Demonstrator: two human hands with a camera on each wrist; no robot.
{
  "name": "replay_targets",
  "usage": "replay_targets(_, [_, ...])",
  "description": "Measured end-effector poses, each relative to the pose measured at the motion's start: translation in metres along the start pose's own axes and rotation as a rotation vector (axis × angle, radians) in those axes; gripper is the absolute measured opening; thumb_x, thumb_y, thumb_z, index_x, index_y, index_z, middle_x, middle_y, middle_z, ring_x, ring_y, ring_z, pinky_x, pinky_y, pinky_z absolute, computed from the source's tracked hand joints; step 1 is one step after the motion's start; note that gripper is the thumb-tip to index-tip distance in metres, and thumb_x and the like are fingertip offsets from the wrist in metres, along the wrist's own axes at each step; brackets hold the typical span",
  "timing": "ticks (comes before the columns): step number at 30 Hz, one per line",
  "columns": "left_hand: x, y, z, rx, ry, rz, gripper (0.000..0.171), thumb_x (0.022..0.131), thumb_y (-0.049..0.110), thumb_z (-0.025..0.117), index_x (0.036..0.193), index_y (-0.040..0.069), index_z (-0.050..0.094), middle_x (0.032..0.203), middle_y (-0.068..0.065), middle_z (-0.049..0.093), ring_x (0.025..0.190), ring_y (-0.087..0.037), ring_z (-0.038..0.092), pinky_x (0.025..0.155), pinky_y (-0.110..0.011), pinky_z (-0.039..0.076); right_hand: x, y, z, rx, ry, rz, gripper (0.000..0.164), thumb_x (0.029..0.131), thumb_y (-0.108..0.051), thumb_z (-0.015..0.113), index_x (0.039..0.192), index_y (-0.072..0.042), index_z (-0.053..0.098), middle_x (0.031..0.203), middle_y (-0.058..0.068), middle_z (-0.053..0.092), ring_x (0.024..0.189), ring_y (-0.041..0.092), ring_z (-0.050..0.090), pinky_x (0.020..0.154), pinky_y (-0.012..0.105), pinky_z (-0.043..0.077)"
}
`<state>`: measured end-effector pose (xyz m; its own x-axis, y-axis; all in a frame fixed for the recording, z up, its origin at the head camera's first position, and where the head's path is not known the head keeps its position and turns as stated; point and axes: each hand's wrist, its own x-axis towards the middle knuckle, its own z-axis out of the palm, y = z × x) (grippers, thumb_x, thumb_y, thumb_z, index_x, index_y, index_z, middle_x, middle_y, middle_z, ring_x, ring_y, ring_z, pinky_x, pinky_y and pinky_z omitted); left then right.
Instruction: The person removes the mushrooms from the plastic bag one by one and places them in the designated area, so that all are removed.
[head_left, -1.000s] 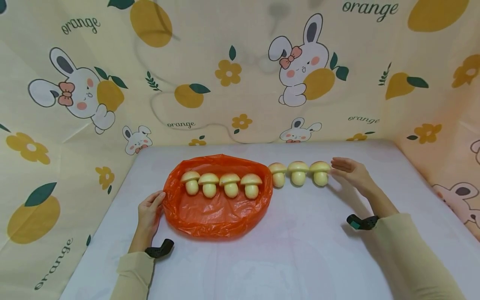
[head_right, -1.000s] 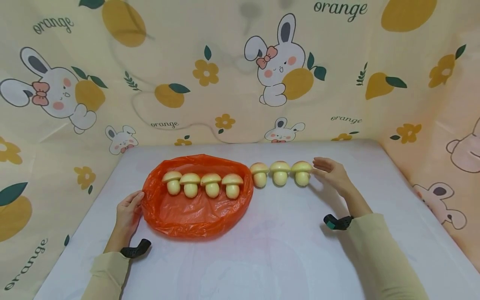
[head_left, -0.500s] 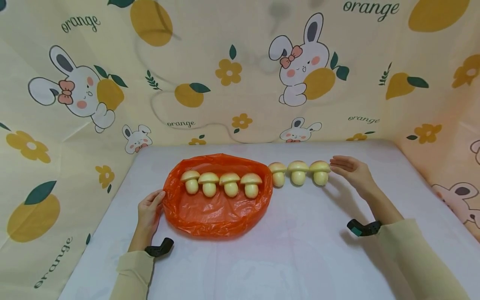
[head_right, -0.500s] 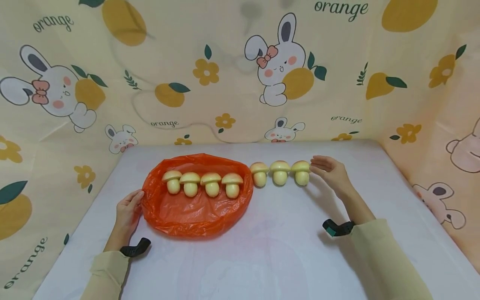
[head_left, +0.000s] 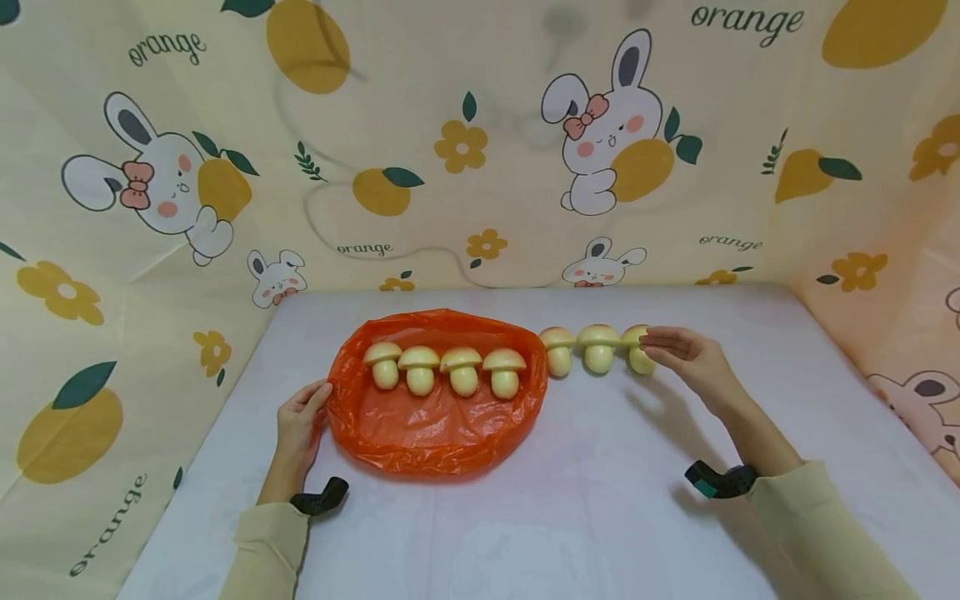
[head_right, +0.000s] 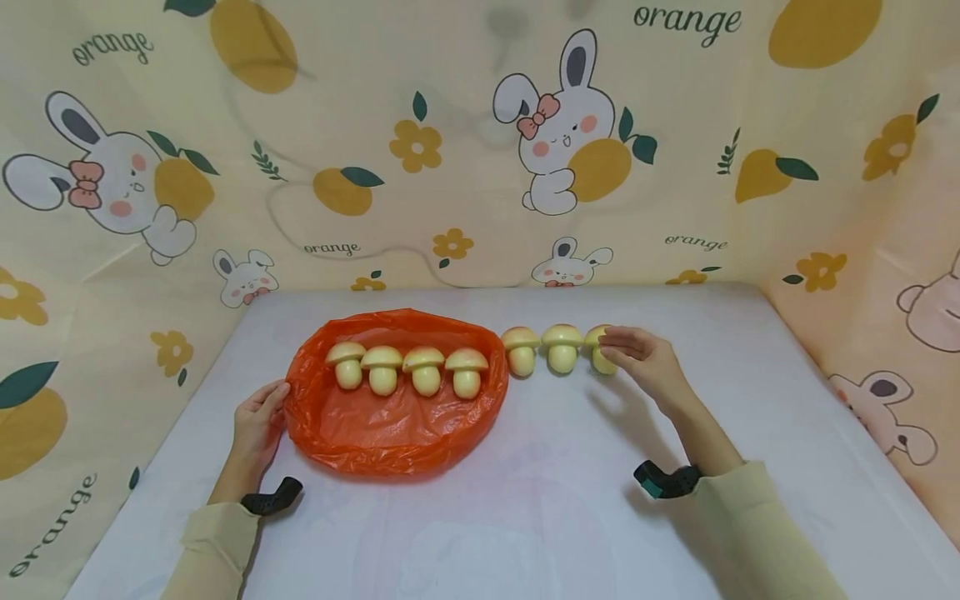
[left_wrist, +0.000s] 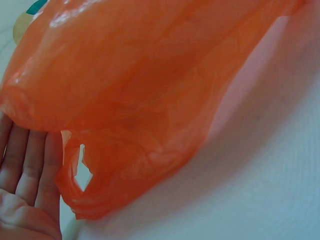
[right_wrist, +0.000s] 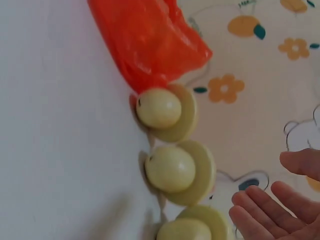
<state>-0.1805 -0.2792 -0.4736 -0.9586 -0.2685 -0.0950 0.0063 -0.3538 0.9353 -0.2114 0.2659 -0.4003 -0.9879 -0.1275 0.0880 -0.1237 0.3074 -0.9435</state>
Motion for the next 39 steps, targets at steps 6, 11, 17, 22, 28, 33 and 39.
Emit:
replay_targets(6, [-0.001, 0.000, 0.000, 0.005, 0.009, 0.008, 0.022, 0.092, 0.011, 0.063, 0.079, 0.024, 0.075, 0.076, 0.013, 0.072, 0.071, 0.000, 0.064, 0.068, -0.013, 0.055, -0.005, -0.007, 0.016, 0.075, -0.071, -0.080, 0.022, 0.092, -0.006, 0.062, 0.113, -0.011, 0.062, 0.098, -0.024, 0.070, 0.093, -0.009, 0.067, 0.079, 0.006, 0.051])
replay_targets(11, [0.000, -0.001, 0.000, 0.004, 0.007, 0.010, 0.023, 0.093, 0.010, 0.062, 0.079, 0.024, 0.075, 0.077, 0.013, 0.072, 0.071, 0.000, 0.064, 0.069, -0.012, 0.055, -0.010, -0.013, 0.027, 0.068, -0.100, -0.120, 0.027, 0.092, -0.005, 0.062, 0.117, 0.006, 0.059, 0.099, -0.022, 0.071, 0.092, -0.009, 0.067, 0.079, 0.007, 0.053])
replay_targets(17, [-0.001, 0.000, -0.001, 0.024, 0.010, -0.005, 0.021, 0.092, 0.013, 0.063, 0.080, 0.026, 0.075, 0.078, 0.014, 0.072, 0.073, 0.000, 0.064, 0.071, -0.012, 0.055, -0.014, -0.019, 0.037, 0.027, -0.117, -0.107, 0.040, 0.093, -0.009, 0.062, 0.121, 0.018, 0.051, 0.100, -0.024, 0.069, 0.094, -0.011, 0.066, 0.081, 0.007, 0.052])
replay_targets(22, [0.000, -0.001, -0.001, 0.024, 0.008, -0.021, 0.019, 0.092, 0.015, 0.064, 0.081, 0.026, 0.075, 0.081, 0.014, 0.073, 0.075, 0.000, 0.064, 0.073, -0.012, 0.056, -0.015, -0.022, 0.044, 0.031, -0.141, -0.117, 0.038, 0.093, -0.009, 0.061, 0.120, 0.016, 0.053, 0.100, -0.026, 0.069, 0.095, -0.009, 0.066, 0.081, 0.007, 0.052])
replay_targets(28, [0.000, -0.003, -0.001, 0.019, -0.004, 0.010, 0.019, 0.092, 0.014, 0.064, 0.082, 0.026, 0.075, 0.081, 0.014, 0.073, 0.075, 0.000, 0.065, 0.073, -0.012, 0.056, -0.013, -0.024, 0.053, 0.059, -0.184, -0.139, 0.035, 0.093, -0.003, 0.060, 0.119, 0.018, 0.052, 0.100, -0.026, 0.069, 0.096, -0.007, 0.067, 0.082, 0.009, 0.053])
replay_targets(33, [0.001, -0.003, -0.001, 0.037, -0.010, 0.026, 0.018, 0.092, 0.016, 0.064, 0.082, 0.027, 0.075, 0.082, 0.015, 0.073, 0.075, 0.001, 0.065, 0.073, -0.012, 0.055, -0.012, -0.028, 0.062, 0.075, -0.216, -0.131, 0.035, 0.092, -0.005, 0.062, 0.118, 0.017, 0.053, 0.101, -0.021, 0.070, 0.097, -0.007, 0.067, 0.083, 0.010, 0.053])
replay_targets(39, [0.001, -0.002, -0.002, 0.038, 0.022, -0.017, 0.019, 0.092, 0.015, 0.064, 0.081, 0.026, 0.075, 0.081, 0.014, 0.072, 0.074, 0.000, 0.064, 0.072, -0.012, 0.055, -0.012, -0.034, 0.073, 0.030, -0.249, -0.135, 0.033, 0.092, -0.008, 0.062, 0.118, 0.013, 0.057, 0.102, -0.018, 0.070, 0.097, -0.009, 0.065, 0.084, 0.010, 0.053])
